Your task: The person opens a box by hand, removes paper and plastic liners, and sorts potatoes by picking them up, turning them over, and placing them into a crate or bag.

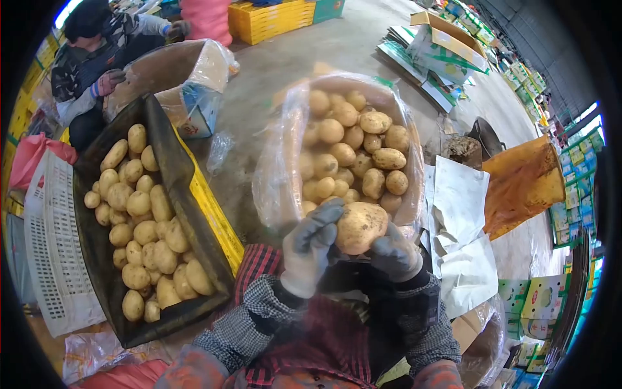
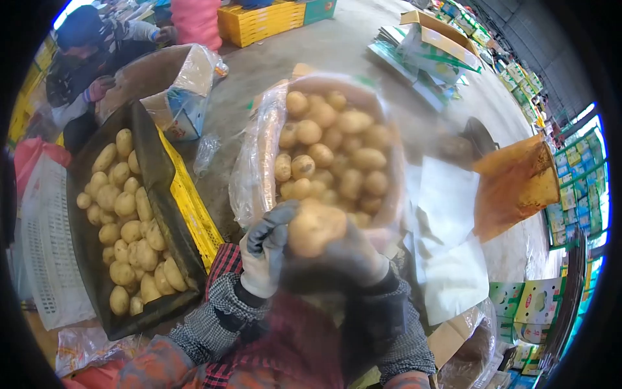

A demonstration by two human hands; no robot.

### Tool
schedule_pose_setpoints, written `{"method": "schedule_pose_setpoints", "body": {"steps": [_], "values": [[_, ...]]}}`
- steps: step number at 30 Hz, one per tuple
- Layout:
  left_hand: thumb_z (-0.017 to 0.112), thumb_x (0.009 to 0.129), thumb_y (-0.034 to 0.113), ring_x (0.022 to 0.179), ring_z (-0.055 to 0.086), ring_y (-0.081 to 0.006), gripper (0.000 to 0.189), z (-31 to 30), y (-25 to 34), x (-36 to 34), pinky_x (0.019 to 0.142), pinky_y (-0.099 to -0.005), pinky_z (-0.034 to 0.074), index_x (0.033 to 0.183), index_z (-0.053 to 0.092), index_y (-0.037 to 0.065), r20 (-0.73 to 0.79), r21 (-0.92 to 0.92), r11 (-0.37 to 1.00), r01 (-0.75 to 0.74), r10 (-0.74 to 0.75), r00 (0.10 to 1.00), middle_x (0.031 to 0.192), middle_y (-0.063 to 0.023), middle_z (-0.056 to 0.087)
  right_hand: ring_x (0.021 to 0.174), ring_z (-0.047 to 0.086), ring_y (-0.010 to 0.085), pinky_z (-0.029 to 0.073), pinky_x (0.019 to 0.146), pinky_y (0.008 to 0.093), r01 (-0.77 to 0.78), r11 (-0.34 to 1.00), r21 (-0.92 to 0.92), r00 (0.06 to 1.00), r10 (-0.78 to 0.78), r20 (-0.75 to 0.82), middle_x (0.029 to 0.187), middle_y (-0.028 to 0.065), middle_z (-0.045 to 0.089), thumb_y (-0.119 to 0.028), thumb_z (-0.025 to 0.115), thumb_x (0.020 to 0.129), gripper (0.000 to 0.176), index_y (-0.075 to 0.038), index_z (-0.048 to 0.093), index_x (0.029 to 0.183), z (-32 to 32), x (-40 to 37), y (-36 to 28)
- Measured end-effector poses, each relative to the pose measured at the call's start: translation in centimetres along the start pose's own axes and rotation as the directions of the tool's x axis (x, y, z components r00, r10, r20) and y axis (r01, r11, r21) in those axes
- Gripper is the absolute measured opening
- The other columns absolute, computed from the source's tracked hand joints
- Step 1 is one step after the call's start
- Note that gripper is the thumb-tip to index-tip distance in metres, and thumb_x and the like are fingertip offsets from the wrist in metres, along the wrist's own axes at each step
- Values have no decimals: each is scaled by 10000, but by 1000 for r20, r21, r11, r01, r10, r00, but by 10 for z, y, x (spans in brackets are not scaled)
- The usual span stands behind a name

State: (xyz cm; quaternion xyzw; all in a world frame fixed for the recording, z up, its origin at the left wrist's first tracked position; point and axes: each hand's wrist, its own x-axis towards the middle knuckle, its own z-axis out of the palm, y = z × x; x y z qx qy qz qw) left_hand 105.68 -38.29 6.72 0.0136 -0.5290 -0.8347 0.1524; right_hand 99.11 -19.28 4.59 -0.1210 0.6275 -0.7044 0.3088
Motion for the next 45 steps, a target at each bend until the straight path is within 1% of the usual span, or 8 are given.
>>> {"method": "schedule_pose_setpoints", "body": {"steps": [7,12,20,22,26,34,43,45], "values": [[538,1028,237,1310,480,-176,497,-3,-16,-1,1081,-290,403,1446,434,-10,193,-191,957,220,-183,964,1420,-122,523,1079,614,203,509,914,336,92,992,-82,995,-94,-15,1213,107,615,-343,762,824,766,65,427,1379,12,-13,-32],[578,1008,250,1276,478,-158,561,-8,-7,-9,1079,-290,391,1481,373,30,268,-449,845,290,-182,946,1393,-90,494,1132,603,188,492,960,331,133,943,-307,988,-102,115,1224,83,624,-702,734,732,1008,32,454,1364,18,-3,-38],[780,851,211,1170,558,-237,536,-124,93,-86,1007,-391,462,1292,521,51,-35,179,984,-16,23,999,1262,-115,557,959,613,153,479,884,293,304,721,-623,952,-256,169,1062,69,670,-356,510,1016,438,21,630,1204,28,20,-21],[784,787,167,1147,578,-324,490,-173,140,-97,989,-426,478,1217,581,44,39,843,500,-198,310,950,1224,-164,576,932,613,136,481,868,281,210,826,-523,974,-223,38,1050,66,674,-332,502,1021,411,15,636,1195,20,23,-25],[767,703,213,1219,481,-351,491,-287,150,-143,1027,-473,433,1168,621,152,-111,985,-121,124,112,988,1303,-136,488,903,607,132,486,851,280,202,845,-495,966,-255,-42,1059,52,677,-297,541,1007,369,9,636,1190,7,28,-22],[739,724,311,1248,463,-372,549,-304,157,-141,1020,-491,428,1246,609,201,-243,889,-453,71,-333,911,1369,-134,473,905,602,126,492,850,280,153,807,-570,974,-221,-51,1065,47,677,-230,534,1013,303,-2,638,1182,4,31,-22],[737,719,315,1078,576,-292,411,-321,169,-105,1038,-467,384,1112,696,202,-85,909,-400,-117,-452,888,1128,-76,647,965,590,117,477,869,249,-41,842,-538,981,-70,-183,1056,34,645,-156,605,969,315,14,604,1235,-38,36,-21],[711,756,134,1033,607,-311,323,-271,168,-71,984,-450,439,1077,686,104,55,975,-211,-74,-98,994,1125,-114,648,1018,627,184,497,888,304,-95,643,-760,969,-117,-220,1111,103,666,-220,667,923,418,3,585,1267,-61,54,-17]]}}
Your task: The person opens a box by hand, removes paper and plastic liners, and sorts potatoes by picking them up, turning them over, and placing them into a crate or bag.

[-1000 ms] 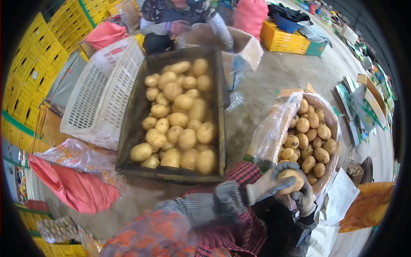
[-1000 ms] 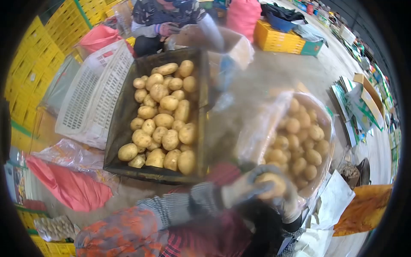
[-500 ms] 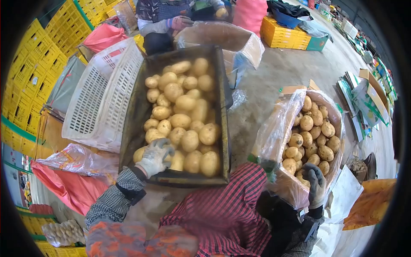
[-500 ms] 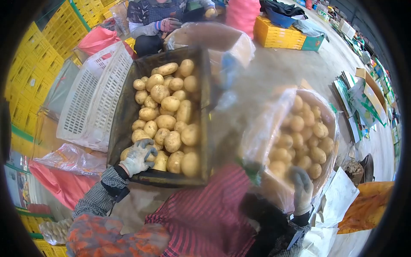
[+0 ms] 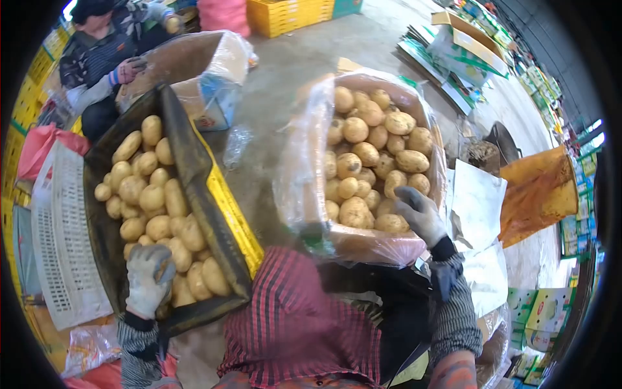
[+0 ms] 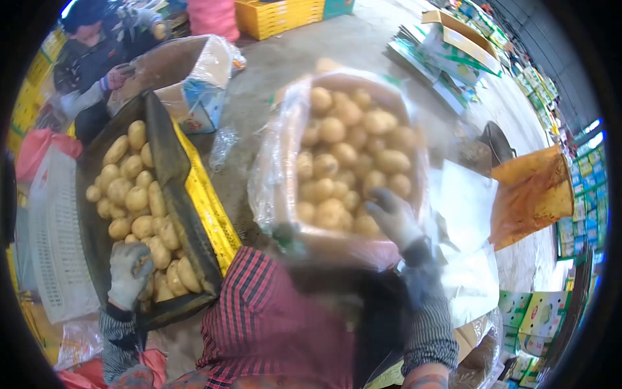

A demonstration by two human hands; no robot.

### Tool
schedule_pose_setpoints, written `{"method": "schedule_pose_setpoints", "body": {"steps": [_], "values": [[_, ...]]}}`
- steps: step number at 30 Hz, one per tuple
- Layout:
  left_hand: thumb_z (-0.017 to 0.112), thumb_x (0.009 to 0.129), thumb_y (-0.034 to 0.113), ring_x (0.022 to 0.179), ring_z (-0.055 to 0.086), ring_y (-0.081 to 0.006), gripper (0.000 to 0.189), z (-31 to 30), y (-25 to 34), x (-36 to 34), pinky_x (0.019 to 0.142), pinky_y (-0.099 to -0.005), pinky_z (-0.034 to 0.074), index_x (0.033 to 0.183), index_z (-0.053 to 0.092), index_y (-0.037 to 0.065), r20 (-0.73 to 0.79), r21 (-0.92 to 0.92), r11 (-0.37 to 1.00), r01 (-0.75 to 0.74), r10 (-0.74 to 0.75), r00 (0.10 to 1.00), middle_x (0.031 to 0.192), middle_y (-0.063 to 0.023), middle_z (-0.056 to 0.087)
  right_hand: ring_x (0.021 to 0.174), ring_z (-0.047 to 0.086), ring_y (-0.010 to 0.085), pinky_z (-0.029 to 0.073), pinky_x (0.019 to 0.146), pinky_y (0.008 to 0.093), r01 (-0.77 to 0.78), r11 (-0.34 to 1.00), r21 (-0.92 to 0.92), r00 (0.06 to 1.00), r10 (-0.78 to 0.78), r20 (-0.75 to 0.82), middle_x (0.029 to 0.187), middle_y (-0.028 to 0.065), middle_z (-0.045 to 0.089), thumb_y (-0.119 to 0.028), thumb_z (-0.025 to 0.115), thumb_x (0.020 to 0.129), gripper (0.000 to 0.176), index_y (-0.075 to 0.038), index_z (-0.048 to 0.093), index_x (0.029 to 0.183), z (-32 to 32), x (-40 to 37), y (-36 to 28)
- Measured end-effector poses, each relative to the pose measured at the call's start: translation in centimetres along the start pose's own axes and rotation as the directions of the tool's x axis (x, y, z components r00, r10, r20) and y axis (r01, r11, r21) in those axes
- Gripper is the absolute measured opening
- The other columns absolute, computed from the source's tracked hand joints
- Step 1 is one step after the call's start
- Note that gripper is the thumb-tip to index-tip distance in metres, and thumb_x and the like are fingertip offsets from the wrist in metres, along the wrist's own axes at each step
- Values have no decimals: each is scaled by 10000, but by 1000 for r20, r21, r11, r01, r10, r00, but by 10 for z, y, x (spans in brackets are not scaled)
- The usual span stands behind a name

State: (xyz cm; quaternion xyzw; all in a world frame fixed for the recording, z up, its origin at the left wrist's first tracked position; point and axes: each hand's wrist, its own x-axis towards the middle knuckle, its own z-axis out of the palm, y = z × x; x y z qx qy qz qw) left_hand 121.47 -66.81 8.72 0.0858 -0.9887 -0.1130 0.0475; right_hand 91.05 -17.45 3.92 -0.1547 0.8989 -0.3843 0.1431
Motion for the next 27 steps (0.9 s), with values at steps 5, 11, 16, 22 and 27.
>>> {"method": "schedule_pose_setpoints", "body": {"steps": [5,11,16,22,27], "values": [[601,827,-36,1152,589,-284,347,9,195,82,1019,-394,450,1170,627,10,-269,-892,402,-205,-110,957,1211,-163,628,1075,648,319,510,929,393,174,917,-359,982,-136,128,1266,169,616,-344,671,886,624,-66,473,1409,47,84,-3],[636,897,10,1144,602,-210,331,101,302,122,947,-345,494,1226,614,40,-140,-990,-35,-136,138,981,1214,-123,635,1188,580,334,458,1014,419,71,855,-514,997,-43,67,1338,173,567,-336,725,791,693,-122,478,1402,117,165,9],[554,997,140,1221,526,-182,414,124,284,124,1039,-331,426,1390,474,37,-54,-943,-313,-114,-193,980,1329,-116,539,1208,574,315,461,1020,387,49,951,-305,985,4,172,1335,169,569,-280,783,747,705,-73,502,1359,74,147,-22],[494,1039,294,1285,488,-262,596,117,284,130,1063,-421,458,1530,199,130,226,-863,-464,199,-3,974,1456,-148,385,1173,558,189,466,1010,347,10,875,484,962,-141,234,1257,115,571,-177,812,752,744,31,458,1372,14,24,-71],[566,1005,332,1226,555,-287,541,107,287,123,956,-453,558,1446,305,157,250,-596,-697,399,311,917,1396,-134,441,1090,604,177,481,967,318,157,970,189,988,-155,-23,1185,118,630,-160,675,892,521,27,506,1348,6,-57,-113]]}}
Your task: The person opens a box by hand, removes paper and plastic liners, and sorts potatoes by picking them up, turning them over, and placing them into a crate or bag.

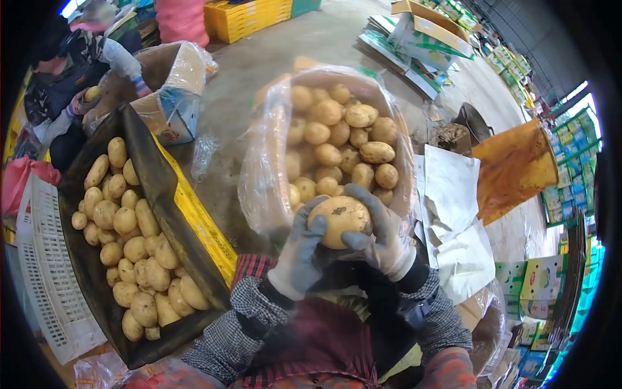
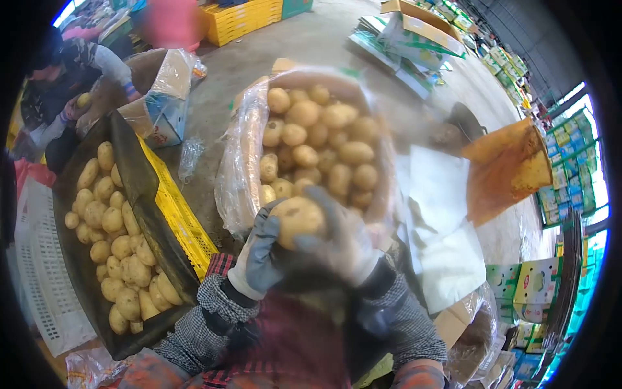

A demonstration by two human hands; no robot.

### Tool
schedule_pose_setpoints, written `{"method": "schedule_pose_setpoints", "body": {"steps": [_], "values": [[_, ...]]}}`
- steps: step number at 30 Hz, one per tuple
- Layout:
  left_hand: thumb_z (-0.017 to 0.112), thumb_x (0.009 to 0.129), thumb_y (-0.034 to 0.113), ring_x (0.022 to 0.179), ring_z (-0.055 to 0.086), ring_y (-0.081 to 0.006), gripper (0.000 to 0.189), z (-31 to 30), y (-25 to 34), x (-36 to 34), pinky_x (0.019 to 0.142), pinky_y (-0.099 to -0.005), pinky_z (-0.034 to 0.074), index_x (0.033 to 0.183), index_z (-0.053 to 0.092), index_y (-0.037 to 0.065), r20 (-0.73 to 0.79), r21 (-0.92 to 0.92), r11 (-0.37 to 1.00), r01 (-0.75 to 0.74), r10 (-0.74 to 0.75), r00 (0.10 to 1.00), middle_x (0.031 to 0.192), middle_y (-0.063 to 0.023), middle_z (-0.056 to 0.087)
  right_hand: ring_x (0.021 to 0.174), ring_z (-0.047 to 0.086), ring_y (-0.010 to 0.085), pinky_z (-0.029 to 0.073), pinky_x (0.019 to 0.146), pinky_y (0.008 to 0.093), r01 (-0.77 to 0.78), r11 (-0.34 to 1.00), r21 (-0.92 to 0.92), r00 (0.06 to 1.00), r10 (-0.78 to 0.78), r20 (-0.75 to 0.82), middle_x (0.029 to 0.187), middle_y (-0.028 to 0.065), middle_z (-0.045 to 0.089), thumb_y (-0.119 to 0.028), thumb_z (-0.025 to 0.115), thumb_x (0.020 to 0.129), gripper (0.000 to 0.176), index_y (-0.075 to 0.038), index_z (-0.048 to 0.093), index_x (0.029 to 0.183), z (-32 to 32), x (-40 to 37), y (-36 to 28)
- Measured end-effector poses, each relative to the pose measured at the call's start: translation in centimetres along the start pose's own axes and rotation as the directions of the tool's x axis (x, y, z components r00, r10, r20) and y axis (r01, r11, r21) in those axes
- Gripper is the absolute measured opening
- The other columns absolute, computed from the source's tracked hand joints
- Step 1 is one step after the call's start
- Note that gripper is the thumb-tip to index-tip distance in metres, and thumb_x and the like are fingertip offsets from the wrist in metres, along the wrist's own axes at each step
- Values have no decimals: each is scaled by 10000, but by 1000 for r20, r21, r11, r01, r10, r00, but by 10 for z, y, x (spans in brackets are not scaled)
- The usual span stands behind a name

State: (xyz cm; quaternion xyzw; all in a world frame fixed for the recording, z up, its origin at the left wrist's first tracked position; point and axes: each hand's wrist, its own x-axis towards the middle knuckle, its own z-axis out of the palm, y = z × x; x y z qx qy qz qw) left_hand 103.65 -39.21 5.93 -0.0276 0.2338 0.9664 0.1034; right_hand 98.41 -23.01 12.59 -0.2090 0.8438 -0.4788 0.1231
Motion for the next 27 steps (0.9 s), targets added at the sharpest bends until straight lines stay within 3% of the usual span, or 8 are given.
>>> {"method": "schedule_pose_setpoints", "body": {"steps": [2,3,7,10,12,18,19,27], "values": [[585,992,344,1227,553,-292,537,-2,-1,-2,949,-456,562,1424,329,152,29,-52,996,74,-73,997,1375,-133,462,1038,622,165,489,938,297,-160,984,-76,985,154,-72,1115,113,665,-138,578,968,390,28,544,1318,3,-10,7],[589,990,344,1227,553,-293,535,0,0,-4,951,-455,561,1418,335,147,56,-68,991,114,-110,992,1368,-131,467,986,623,138,494,906,269,173,973,-152,958,-202,-204,1009,94,688,-91,461,1019,307,35,588,1269,-1,-7,22],[611,981,326,1223,550,-284,564,18,0,-6,959,-434,552,1424,334,114,68,-7,999,38,-38,997,1340,-130,488,1043,628,183,490,942,306,-10,952,307,954,101,-281,1146,117,660,-86,463,1004,361,29,522,1341,-4,7,55],[675,937,300,1222,532,-218,600,17,-5,-10,1030,-372,471,1418,384,90,-22,405,894,-191,218,976,1336,-110,501,1046,639,198,517,891,322,-6,964,266,975,64,-211,1208,142,669,-83,563,955,351,-22,589,1299,-9,-1,49],[722,903,279,1215,532,-214,652,12,-11,-10,1029,-364,467,1422,374,95,-15,467,853,-232,270,963,1333,-111,495,1035,662,258,520,884,357,202,944,-260,957,-246,-151,1172,159,675,-113,570,951,377,-31,573,1319,-6,-8,34],[787,847,241,1231,518,-287,802,-6,-18,2,1050,-405,462,1453,298,47,270,767,390,-510,525,807,1366,-189,452,1007,646,161,507,900,280,-15,983,184,972,57,-226,1127,113,668,-122,509,1009,348,24,539,1323,-8,2,57],[796,840,248,1245,511,-296,831,-2,-18,5,1053,-407,457,1465,287,44,355,770,258,-584,586,728,1381,-195,444,1052,626,149,509,896,276,-114,851,512,979,183,-86,1160,103,649,-129,507,1020,355,17,520,1343,-13,1,52],[795,838,324,1303,475,-310,937,6,-12,-1,1059,-420,442,1507,224,2,255,716,442,-540,554,792,1427,-225,429,1294,471,246,394,1085,362,-183,662,727,979,58,193,1424,129,440,-468,824,766,1015,-19,273,1491,4,-9,36]]}}
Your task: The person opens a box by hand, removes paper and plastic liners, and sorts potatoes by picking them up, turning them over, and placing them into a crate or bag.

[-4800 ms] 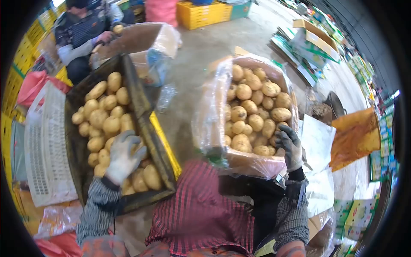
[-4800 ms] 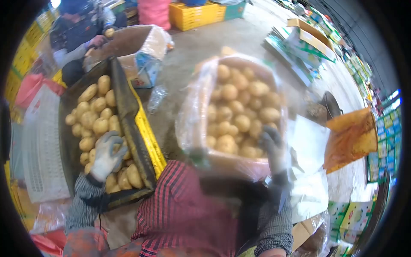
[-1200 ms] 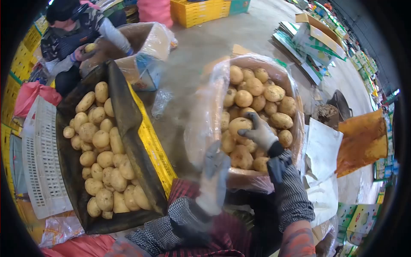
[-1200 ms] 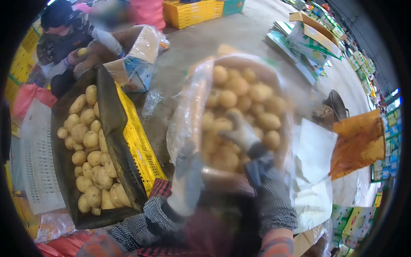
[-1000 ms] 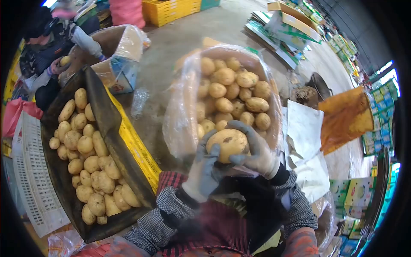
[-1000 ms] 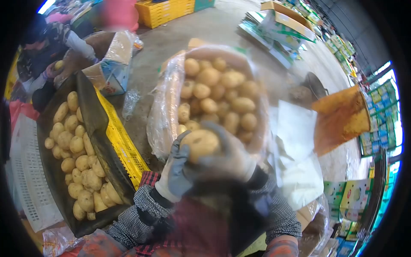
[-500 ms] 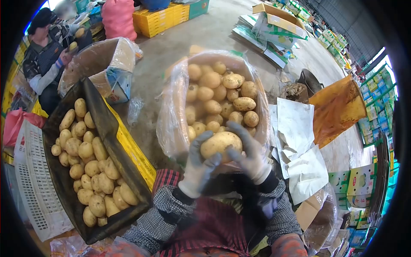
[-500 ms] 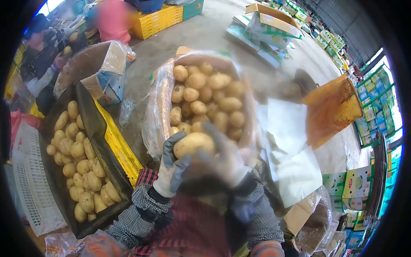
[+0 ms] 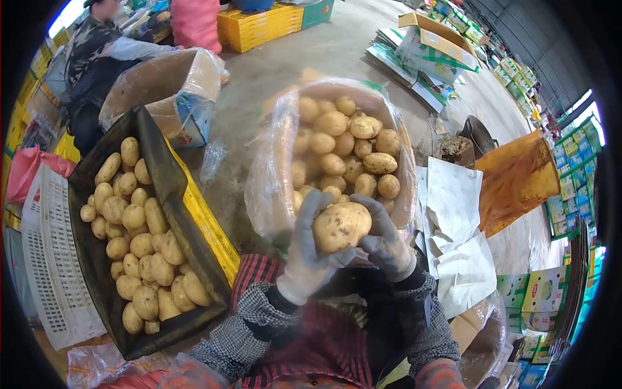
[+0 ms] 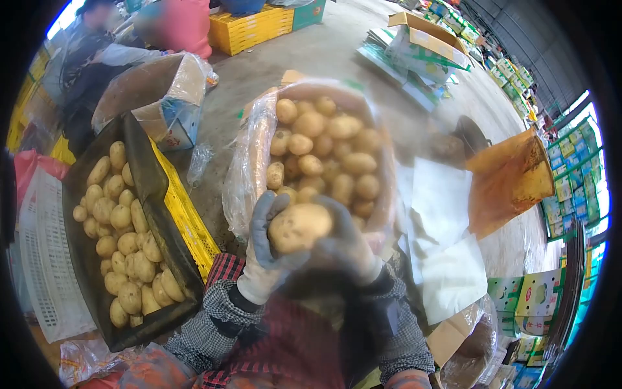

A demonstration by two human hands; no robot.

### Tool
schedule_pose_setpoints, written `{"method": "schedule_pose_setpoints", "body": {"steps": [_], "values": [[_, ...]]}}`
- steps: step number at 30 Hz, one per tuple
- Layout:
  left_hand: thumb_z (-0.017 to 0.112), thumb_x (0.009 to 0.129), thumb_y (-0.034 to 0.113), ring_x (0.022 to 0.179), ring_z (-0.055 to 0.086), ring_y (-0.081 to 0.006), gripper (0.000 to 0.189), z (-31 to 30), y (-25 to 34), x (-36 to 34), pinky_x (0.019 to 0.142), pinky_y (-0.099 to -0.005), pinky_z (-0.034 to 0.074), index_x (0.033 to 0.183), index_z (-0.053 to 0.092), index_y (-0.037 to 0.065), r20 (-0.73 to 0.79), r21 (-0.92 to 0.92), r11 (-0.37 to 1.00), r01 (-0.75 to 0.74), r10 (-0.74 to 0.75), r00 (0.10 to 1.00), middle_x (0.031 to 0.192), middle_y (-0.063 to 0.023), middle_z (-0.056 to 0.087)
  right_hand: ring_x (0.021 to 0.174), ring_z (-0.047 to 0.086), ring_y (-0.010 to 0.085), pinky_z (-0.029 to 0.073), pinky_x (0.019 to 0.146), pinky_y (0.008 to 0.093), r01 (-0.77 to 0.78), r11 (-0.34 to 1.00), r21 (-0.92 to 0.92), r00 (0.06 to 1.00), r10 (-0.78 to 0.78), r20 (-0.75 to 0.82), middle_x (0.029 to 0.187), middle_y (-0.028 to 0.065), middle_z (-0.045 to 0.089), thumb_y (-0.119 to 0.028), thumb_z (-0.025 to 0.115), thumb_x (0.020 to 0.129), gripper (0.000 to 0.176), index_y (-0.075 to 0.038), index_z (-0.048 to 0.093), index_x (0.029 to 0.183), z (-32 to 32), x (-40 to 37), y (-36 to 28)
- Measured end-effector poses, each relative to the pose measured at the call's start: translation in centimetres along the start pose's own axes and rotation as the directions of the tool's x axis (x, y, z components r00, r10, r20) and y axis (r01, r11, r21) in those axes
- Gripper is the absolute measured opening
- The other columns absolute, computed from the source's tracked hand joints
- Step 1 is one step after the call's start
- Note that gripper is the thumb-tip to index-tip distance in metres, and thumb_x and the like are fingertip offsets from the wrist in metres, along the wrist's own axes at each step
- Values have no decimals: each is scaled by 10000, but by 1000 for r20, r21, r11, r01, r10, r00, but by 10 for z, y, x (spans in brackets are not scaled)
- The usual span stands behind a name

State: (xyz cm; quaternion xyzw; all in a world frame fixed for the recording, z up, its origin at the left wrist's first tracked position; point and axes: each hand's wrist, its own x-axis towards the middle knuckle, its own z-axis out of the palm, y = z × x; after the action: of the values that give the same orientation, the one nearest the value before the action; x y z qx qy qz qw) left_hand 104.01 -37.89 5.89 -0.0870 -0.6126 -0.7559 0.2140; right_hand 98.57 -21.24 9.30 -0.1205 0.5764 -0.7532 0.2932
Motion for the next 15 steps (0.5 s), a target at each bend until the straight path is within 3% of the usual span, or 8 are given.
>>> {"method": "schedule_pose_setpoints", "body": {"steps": [2,4,6,7,9,10,12,15], "values": [[789,844,324,1286,486,-300,936,-4,2,-2,1056,-412,441,1508,217,-6,3,-15,998,64,-64,998,1403,-220,453,1304,464,267,394,1086,372,5,995,-98,1000,-6,-13,1433,141,431,-444,846,745,1025,-28,274,1487,4,-1,-3],[785,849,315,1262,500,-285,934,-6,5,-3,1051,-402,442,1511,211,-9,-12,-120,979,166,-169,986,1380,-213,473,1135,527,177,467,970,394,211,956,-202,977,-203,60,1274,127,512,-159,677,852,724,-70,307,1468,11,-2,2],[777,849,267,1271,485,-263,911,-10,2,-2,1044,-401,452,1533,213,52,5,-105,991,81,-81,997,1408,-189,457,1090,546,146,489,933,421,404,667,-626,914,-330,238,1223,125,542,-25,612,893,620,-86,335,1444,15,-3,1],[773,849,242,1275,477,-252,905,-12,2,-1,1040,-400,457,1543,214,82,15,-98,994,40,-39,999,1422,-176,449,1128,534,160,475,955,437,453,265,-851,878,-299,374,1251,131,533,-34,632,880,621,-81,346,1430,18,-5,-1],[698,910,237,1264,486,-236,799,-9,5,0,1030,-384,462,1538,229,78,2,-171,983,69,-70,998,1434,-178,444,1181,512,183,461,980,452,480,131,-867,845,-334,417,1293,134,519,-76,674,856,619,-72,375,1398,20,-3,-2],[660,940,234,1258,491,-228,747,-8,7,1,1026,-375,465,1535,237,77,-7,-208,975,80,-83,996,1441,-178,442,1196,502,192,460,985,452,498,441,-747,848,-425,315,1306,133,515,-109,696,845,617,-68,393,1381,19,0,0],[635,965,239,1254,504,-235,722,-10,18,4,1024,-359,464,1527,228,37,-44,-334,907,255,-285,958,1408,-171,471,1214,490,212,457,999,451,496,733,-466,862,-482,160,1331,134,500,-168,732,821,628,-54,422,1355,17,4,8],[607,988,227,1278,499,-233,679,-10,23,7,1028,-338,465,1521,240,22,-16,-541,781,313,-381,924,1419,-158,469,1225,491,248,461,1018,453,456,801,-388,884,-456,99,1369,159,463,-220,759,800,647,-35,449,1336,5,-2,15]]}}
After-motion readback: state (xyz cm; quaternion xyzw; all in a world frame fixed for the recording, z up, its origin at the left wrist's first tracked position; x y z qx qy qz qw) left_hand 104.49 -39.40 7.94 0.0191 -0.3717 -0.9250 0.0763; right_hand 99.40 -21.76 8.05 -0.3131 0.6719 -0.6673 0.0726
